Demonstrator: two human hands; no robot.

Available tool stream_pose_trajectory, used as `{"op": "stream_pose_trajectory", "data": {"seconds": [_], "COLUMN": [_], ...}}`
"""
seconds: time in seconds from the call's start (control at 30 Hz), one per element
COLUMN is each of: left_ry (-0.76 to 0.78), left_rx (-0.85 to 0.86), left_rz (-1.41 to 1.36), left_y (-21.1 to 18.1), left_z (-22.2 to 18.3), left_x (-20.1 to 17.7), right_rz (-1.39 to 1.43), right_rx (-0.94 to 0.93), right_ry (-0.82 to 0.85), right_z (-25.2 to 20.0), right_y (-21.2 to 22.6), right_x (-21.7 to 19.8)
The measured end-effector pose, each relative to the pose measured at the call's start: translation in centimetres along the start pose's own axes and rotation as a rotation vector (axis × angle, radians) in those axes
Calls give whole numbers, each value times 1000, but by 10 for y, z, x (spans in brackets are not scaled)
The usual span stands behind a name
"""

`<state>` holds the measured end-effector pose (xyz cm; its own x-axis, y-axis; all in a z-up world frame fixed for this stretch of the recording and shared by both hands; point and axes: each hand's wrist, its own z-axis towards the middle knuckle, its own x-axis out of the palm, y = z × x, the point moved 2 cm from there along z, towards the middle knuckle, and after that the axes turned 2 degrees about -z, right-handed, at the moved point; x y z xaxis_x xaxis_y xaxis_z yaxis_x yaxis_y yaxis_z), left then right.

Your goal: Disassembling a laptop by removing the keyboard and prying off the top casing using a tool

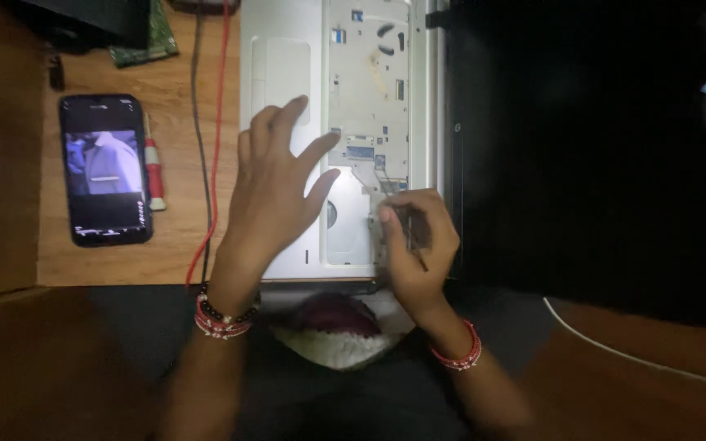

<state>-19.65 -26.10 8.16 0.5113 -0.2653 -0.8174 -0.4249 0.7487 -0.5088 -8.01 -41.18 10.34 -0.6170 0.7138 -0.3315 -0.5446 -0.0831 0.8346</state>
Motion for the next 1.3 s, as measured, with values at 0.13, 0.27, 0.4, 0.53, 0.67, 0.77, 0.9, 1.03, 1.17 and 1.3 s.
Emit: {"op": "stream_pose_trajectory", "data": {"seconds": [0.13,0.27,0.4,0.53,0.67,0.77,0.9,1.03,1.17,1.3], "left_ry": [-61,-70,-117,-53,-92,-93,-93,-82,-81,-89], "left_rx": [40,43,81,26,46,57,49,52,53,63], "left_rz": [29,19,40,34,42,36,41,45,47,58], "left_y": [-2,-4,1,1,3,3,2,1,1,0], "left_z": [-2,-2,-6,-5,-6,-6,-5,-5,-4,-5], "left_x": [-2,-7,-2,-2,-1,-1,-1,0,-1,0], "right_rz": [170,313,459,510,271,227,285,204,107,309], "right_rx": [183,89,298,360,167,166,152,159,122,234], "right_ry": [-111,-286,-420,-545,-560,-553,-522,-474,-478,-471], "right_z": [17,82,151,172,183,186,189,182,180,183], "right_y": [-10,-16,-72,-131,-139,-143,-155,-136,-126,-142], "right_x": [13,42,80,117,117,115,118,114,113,115]}}
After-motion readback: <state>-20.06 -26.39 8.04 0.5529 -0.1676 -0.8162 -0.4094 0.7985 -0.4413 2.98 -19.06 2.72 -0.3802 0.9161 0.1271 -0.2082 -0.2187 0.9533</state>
